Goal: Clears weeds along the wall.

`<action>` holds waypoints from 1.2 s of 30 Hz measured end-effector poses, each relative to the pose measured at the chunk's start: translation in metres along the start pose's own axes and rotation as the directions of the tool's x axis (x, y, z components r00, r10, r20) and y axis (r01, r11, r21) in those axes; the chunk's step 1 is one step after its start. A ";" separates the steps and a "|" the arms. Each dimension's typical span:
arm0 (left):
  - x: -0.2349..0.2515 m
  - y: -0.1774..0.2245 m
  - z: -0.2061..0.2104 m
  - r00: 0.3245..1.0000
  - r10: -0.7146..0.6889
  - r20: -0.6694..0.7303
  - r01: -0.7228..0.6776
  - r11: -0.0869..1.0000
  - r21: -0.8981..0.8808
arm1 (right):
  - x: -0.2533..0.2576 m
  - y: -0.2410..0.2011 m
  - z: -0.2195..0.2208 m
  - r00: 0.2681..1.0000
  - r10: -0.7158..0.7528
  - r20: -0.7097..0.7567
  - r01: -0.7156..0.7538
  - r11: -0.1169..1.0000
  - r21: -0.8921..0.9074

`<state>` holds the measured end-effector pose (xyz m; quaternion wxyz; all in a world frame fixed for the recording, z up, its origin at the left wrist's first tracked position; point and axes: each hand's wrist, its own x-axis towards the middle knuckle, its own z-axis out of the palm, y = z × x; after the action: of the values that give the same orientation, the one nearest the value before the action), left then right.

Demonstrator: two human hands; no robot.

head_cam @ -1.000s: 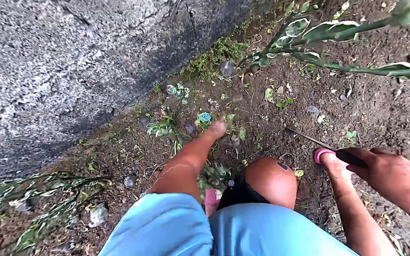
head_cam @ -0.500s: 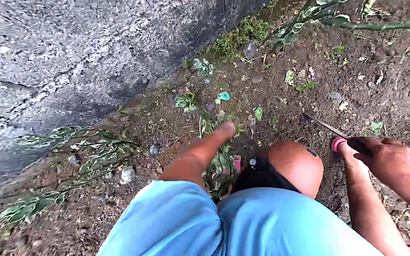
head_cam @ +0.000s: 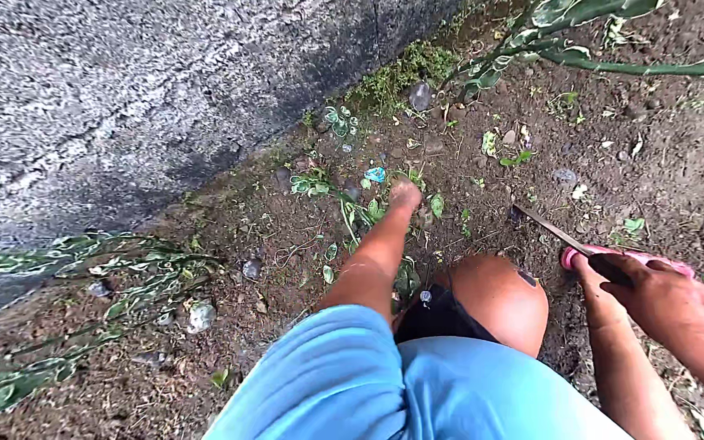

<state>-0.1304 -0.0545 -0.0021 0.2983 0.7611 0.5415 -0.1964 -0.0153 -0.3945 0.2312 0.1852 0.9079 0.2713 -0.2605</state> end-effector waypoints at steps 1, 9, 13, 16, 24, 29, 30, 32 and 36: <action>0.008 0.004 0.003 0.998 -0.056 -0.003 0.056 0.998 -0.034 | 0.001 0.001 0.000 1.000 0.001 0.002 -0.001 1.000 0.006; 0.040 0.004 -0.017 0.985 -0.160 0.064 0.170 0.966 -0.193 | 0.011 0.016 0.009 0.998 -0.060 -0.026 0.060 0.997 0.037; 0.050 -0.015 -0.023 0.984 -0.071 0.163 0.123 0.934 -0.336 | 0.015 0.019 0.010 0.998 -0.055 -0.013 0.055 0.997 0.044; 0.038 -0.029 -0.025 0.980 0.064 0.187 0.084 0.721 -0.688 | 0.017 0.021 0.015 0.998 -0.053 -0.021 0.054 0.998 0.042; 0.033 -0.131 -0.056 0.956 -0.225 -0.190 -0.197 -0.011 -0.980 | 0.019 0.020 0.016 0.996 -0.077 -0.053 0.080 0.995 0.062; 0.016 -0.113 -0.030 0.986 0.003 -0.164 -0.062 0.934 -0.351 | 0.020 0.019 0.016 0.997 -0.058 -0.041 0.060 0.997 0.049; 0.013 -0.097 -0.025 0.990 0.116 -0.081 -0.126 0.983 -0.136 | 0.020 0.019 0.017 0.998 -0.055 -0.037 0.057 0.997 0.044; 0.014 -0.069 -0.008 0.966 0.256 0.047 -0.260 0.952 0.164 | 0.018 0.018 0.016 0.998 -0.056 -0.021 0.056 0.998 0.031; 0.028 -0.037 0.014 0.946 0.320 0.053 -0.317 0.878 0.359 | 0.016 0.018 0.015 0.998 -0.062 -0.025 0.064 0.997 0.048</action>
<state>-0.1558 -0.0352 -0.0385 0.1786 0.8823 0.3644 -0.2385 0.0010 -0.4091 0.2135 0.1515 0.9061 0.2955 -0.2622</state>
